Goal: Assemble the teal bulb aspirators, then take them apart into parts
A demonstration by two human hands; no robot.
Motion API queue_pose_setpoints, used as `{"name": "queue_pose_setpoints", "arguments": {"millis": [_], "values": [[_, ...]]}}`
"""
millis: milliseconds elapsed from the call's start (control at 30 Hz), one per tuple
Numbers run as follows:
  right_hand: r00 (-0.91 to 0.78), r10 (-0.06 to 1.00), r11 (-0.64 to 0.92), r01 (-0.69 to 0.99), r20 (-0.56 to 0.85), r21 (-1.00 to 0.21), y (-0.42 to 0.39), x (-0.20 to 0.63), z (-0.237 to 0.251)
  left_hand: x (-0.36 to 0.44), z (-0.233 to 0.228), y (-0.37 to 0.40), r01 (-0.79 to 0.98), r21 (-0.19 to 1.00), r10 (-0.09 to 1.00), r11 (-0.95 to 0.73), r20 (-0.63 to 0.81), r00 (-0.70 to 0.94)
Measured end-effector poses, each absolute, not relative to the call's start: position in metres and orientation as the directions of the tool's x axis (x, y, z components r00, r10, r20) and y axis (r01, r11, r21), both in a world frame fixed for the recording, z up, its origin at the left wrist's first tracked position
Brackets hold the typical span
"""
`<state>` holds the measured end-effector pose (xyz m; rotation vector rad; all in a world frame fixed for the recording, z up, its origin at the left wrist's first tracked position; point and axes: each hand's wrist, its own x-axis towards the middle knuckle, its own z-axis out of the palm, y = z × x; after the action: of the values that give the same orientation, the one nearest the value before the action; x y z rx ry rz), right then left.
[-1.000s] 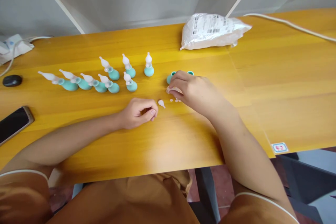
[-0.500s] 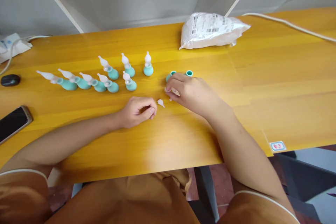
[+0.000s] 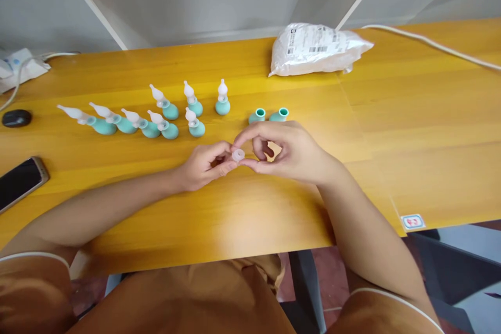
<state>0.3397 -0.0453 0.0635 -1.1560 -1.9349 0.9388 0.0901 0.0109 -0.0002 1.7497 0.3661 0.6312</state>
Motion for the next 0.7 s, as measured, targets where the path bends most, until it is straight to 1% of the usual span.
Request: {"name": "queue_pose_setpoints", "arguments": {"millis": [67,133,200,267,333,400,500,633,700], "values": [[-0.37,0.904,0.382,0.467,0.216,-0.798,-0.044,0.342,0.067,0.09,0.001,0.01,-0.083,0.963,0.551,-0.257,0.217,0.805],[-0.356,0.902,0.418,0.581,0.243,-0.698,-0.042,0.347,0.07,0.09,0.002,0.009,-0.075,0.969,0.558,-0.237,0.199,0.806],[-0.363,0.896,0.443,0.723,0.254,-0.53,-0.041,0.352,0.069,0.089,0.005,0.008,-0.046,0.974,0.564,-0.22,0.166,0.809],[-0.415,0.879,0.474,0.812,0.234,-0.341,-0.039,0.357,0.065,0.087,0.007,0.007,-0.021,0.977,0.565,-0.211,0.139,0.813],[-0.476,0.857,0.51,0.84,0.198,-0.188,-0.038,0.359,0.059,0.086,0.008,0.007,-0.015,0.977,0.565,-0.211,0.135,0.814],[-0.524,0.837,0.54,0.838,0.161,-0.08,-0.036,0.358,0.051,0.085,0.007,0.007,-0.024,0.976,0.561,-0.217,0.145,0.815],[-0.558,0.821,0.561,0.828,0.12,0.01,-0.035,0.355,0.045,0.086,0.002,0.007,-0.069,0.975,0.559,-0.213,0.179,0.81],[-0.583,0.806,0.58,0.812,0.101,0.056,-0.035,0.351,0.043,0.088,-0.005,0.007,-0.195,0.964,0.557,-0.182,0.264,0.787],[-0.593,0.798,0.59,0.805,0.111,0.06,-0.035,0.35,0.042,0.088,-0.006,0.007,-0.206,0.963,0.552,-0.171,0.267,0.79]]}}
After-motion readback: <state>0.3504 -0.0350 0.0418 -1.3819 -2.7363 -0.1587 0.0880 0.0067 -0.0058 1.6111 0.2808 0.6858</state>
